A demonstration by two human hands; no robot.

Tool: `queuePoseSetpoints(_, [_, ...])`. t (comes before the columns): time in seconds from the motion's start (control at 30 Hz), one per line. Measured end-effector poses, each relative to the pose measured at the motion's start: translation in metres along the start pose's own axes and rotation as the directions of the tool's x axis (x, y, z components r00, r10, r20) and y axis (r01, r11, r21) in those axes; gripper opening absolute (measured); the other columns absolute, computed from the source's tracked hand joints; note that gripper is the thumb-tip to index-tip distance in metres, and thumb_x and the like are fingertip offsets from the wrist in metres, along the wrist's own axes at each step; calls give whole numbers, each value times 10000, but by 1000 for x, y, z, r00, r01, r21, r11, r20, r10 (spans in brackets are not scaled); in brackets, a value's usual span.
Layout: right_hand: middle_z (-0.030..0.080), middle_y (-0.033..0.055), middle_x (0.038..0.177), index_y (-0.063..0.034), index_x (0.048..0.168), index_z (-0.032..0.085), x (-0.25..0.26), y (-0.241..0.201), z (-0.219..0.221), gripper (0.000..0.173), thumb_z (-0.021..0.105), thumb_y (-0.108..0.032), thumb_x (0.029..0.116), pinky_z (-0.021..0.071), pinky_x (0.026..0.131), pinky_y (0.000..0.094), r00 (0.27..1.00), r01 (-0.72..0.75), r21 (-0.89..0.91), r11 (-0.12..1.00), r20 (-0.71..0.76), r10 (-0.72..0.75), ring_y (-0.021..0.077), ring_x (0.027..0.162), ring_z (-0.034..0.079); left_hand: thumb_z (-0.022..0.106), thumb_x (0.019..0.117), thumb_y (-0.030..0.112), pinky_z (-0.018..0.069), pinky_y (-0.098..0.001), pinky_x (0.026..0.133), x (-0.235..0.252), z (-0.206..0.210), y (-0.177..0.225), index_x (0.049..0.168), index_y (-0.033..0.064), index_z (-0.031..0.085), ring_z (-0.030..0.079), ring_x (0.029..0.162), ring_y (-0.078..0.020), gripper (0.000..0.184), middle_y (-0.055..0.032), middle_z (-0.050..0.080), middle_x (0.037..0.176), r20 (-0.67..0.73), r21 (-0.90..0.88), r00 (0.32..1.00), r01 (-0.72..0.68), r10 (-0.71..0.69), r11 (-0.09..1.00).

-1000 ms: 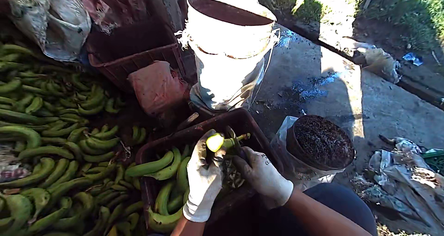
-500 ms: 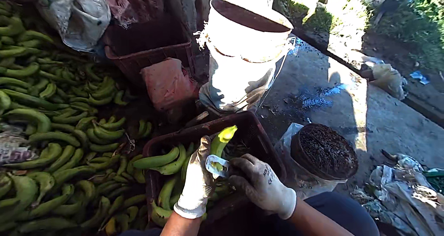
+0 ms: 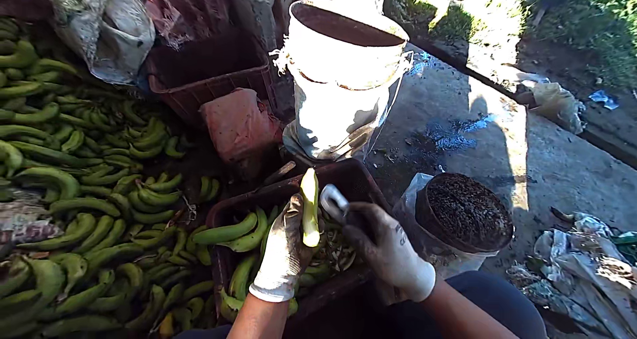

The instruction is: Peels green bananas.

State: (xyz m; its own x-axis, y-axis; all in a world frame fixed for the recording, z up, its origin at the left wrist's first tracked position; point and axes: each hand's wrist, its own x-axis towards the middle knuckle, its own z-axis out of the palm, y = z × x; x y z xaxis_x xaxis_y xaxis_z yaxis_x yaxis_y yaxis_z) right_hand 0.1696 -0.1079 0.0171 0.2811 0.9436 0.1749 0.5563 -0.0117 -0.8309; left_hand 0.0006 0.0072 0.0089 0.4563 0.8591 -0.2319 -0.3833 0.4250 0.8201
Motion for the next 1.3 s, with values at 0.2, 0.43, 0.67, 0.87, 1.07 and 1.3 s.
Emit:
queuePoseSetpoints(0.2, [693, 47, 1124, -177, 1267, 716, -3, 5, 18, 416, 665, -460, 966, 573, 907, 391, 985, 171, -142, 975, 53, -165, 157, 1040, 660, 382, 1085, 210, 598, -295, 749, -14, -1, -6, 1219, 53, 593, 675, 849, -123, 295, -57, 676, 978, 74, 66, 990, -129, 124, 989])
queuePoseSetpoints(0.43, [654, 73, 1203, -212, 1387, 639, 36, 23, -32, 520, 603, -534, 981, 568, 874, 461, 946, -147, -198, 969, -314, 79, 196, 1040, 652, 419, 1080, 458, 553, -319, 537, -11, 4, -14, 1264, 67, 603, 622, 650, -180, 470, -115, 645, 874, 152, 99, 978, 131, -145, 986])
queuePoseSetpoints(0.67, [688, 12, 1159, -135, 1256, 688, -12, -4, 10, 424, 696, -435, 957, 586, 914, 329, 991, 105, -19, 994, 88, -103, 91, 1054, 661, 372, 1102, 197, 598, -342, 795, 2, 0, -9, 1419, 55, 492, 679, 914, -172, 367, -105, 667, 1076, -33, 48, 990, -133, 134, 990])
queuePoseSetpoints(0.87, [707, 49, 1175, -155, 1242, 725, 28, 20, -5, 357, 656, -393, 985, 560, 960, 440, 979, 73, -149, 986, -176, -99, 182, 1098, 664, 577, 1012, 340, 600, -298, 727, -16, -2, 12, 1361, 77, 571, 678, 862, -132, 437, -64, 688, 1042, 300, 229, 945, 61, -130, 972])
queuePoseSetpoints(1.07, [699, 4, 1132, -179, 1246, 691, 30, 20, -25, 427, 683, -484, 948, 595, 859, 351, 956, -113, 13, 994, -272, 112, 94, 973, 679, 534, 1057, 302, 613, -404, 799, -10, 1, 1, 1451, 50, 479, 700, 943, -267, 470, -201, 677, 1128, 326, -28, 939, 128, -112, 991])
queuePoseSetpoints(1.3, [708, 34, 1156, -152, 1241, 721, -12, 0, 15, 449, 702, -483, 938, 576, 918, 356, 978, 195, -187, 963, -39, -205, 142, 1069, 667, 371, 1107, 184, 603, -408, 838, 1, 2, 0, 1341, 72, 493, 695, 970, -226, 286, -128, 670, 1082, -104, -255, 992, -97, 72, 962])
